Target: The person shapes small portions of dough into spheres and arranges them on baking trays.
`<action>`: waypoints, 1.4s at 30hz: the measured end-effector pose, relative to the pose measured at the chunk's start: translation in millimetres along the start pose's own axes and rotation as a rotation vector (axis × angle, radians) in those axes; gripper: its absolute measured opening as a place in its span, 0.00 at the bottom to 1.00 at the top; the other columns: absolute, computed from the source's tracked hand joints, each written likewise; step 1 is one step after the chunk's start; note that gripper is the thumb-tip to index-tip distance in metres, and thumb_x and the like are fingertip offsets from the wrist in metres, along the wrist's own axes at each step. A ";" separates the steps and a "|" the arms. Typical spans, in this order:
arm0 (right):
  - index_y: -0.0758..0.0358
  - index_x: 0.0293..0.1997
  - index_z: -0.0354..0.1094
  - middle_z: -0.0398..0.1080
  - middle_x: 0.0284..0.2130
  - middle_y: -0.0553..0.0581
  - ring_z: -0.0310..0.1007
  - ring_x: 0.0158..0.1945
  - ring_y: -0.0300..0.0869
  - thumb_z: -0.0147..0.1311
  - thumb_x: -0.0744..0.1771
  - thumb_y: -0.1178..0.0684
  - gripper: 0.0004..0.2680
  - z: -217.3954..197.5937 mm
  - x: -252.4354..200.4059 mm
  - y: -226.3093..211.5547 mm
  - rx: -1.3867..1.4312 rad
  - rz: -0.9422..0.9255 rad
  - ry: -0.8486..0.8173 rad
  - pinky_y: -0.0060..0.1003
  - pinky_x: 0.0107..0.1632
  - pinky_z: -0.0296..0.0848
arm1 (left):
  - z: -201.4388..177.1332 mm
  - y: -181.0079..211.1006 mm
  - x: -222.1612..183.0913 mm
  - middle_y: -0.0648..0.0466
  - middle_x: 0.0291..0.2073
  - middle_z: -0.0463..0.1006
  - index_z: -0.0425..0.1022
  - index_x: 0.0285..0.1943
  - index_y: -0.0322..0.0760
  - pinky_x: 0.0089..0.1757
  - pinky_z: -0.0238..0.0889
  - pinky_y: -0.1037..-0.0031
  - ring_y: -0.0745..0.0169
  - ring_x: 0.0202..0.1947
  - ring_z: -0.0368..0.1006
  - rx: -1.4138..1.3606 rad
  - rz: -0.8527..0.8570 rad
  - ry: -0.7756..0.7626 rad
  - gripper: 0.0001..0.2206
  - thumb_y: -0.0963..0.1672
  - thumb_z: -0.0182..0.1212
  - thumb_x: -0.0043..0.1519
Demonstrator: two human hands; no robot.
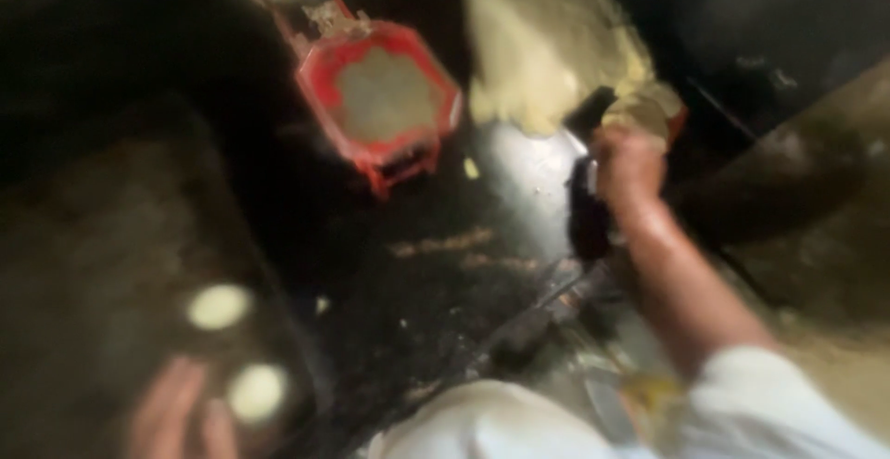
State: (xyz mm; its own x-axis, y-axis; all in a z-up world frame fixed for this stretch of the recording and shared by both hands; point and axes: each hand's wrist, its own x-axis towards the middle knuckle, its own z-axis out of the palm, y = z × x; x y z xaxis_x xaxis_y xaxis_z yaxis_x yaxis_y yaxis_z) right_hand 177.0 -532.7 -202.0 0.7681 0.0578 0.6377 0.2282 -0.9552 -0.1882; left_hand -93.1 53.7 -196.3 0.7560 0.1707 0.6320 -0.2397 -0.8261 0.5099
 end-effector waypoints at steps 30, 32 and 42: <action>0.59 0.43 0.78 0.77 0.28 0.64 0.76 0.32 0.57 0.52 0.65 0.55 0.08 40.4 -77.8 -82.8 0.497 0.421 -0.639 0.51 0.36 0.74 | -3.6 77.7 48.1 0.46 0.46 0.81 0.79 0.44 0.33 0.51 0.70 0.65 0.48 0.49 0.78 -0.259 -0.035 -0.107 0.08 0.39 0.60 0.58; 0.62 0.37 0.79 0.76 0.32 0.63 0.76 0.38 0.58 0.56 0.59 0.61 0.08 20.8 -86.5 -147.0 0.429 -0.099 -0.457 0.49 0.42 0.73 | 9.0 85.5 52.6 0.46 0.45 0.82 0.80 0.45 0.33 0.49 0.71 0.67 0.51 0.47 0.80 -0.328 -0.079 -0.212 0.07 0.39 0.58 0.61; 0.60 0.32 0.75 0.76 0.29 0.63 0.76 0.36 0.58 0.62 0.62 0.56 0.02 -21.2 -96.1 -224.6 0.394 -0.270 -0.687 0.51 0.40 0.73 | 217.1 142.0 85.7 0.45 0.51 0.83 0.78 0.59 0.32 0.55 0.68 0.66 0.55 0.53 0.79 -0.957 -0.069 -0.790 0.23 0.53 0.45 0.71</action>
State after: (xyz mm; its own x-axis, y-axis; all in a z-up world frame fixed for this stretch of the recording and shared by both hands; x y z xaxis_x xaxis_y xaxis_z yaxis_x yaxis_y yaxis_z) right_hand 39.3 -329.8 -205.2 0.8217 0.5560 0.1249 0.5510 -0.7192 -0.4233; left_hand 70.0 -165.6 -196.4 0.8645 -0.4461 0.2315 -0.2815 -0.0482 0.9584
